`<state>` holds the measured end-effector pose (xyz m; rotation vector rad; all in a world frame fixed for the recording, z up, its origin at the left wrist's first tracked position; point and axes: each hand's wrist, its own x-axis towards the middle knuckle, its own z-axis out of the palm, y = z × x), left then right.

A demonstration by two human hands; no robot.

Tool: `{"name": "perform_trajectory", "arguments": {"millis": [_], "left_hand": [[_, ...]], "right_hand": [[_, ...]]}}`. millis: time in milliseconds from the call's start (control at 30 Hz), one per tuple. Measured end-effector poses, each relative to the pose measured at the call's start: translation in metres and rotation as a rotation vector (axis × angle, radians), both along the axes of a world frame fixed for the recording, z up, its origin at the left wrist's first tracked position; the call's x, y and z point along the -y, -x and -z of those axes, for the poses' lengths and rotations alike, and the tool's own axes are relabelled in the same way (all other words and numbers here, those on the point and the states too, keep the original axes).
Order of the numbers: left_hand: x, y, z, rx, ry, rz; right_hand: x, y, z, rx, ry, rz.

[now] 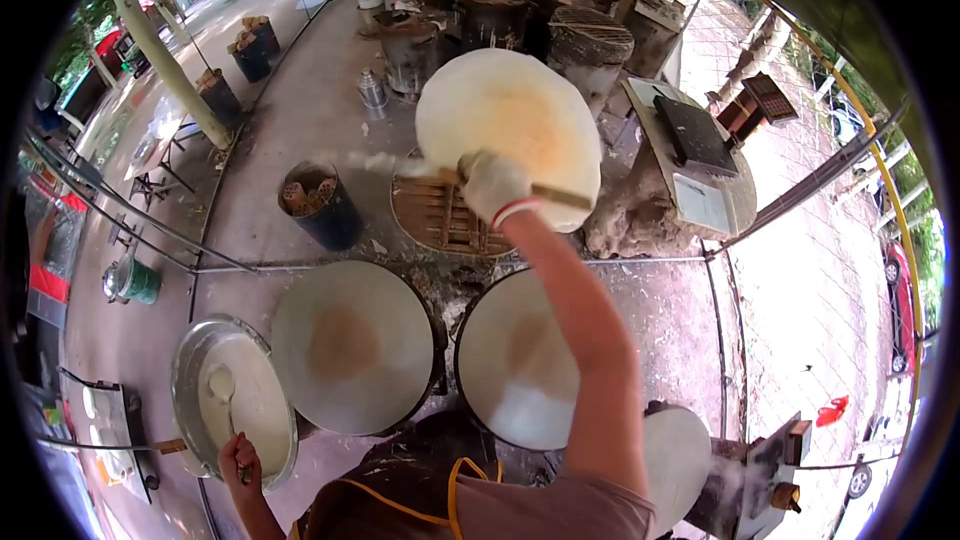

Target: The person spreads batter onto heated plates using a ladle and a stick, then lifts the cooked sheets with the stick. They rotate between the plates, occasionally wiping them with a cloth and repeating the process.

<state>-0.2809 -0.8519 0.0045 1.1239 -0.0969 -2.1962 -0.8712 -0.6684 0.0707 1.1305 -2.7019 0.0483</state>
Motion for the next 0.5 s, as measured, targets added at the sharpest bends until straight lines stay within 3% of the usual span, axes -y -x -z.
{"name": "perform_trajectory", "arguments": {"millis": [167, 267, 433, 500], "left_hand": [[-0.014, 0.012, -0.014, 0.010, -0.023, -0.055], [-0.016, 0.011, -0.007, 0.039, 0.002, -0.051], [0.002, -0.016, 0.031, 0.024, 0.085, 0.082], [0.008, -0.005, 0.020, 0.144, -0.054, 0.116]], "right_hand": [[0.029, 0.006, 0.153, 0.071, 0.014, -0.109], [0.029, 0.005, 0.203, 0.116, 0.115, -0.180], [0.028, -0.002, 0.211, 0.176, 0.011, -0.070], [0.013, -0.007, 0.160, 0.464, -0.016, -0.055]]}}
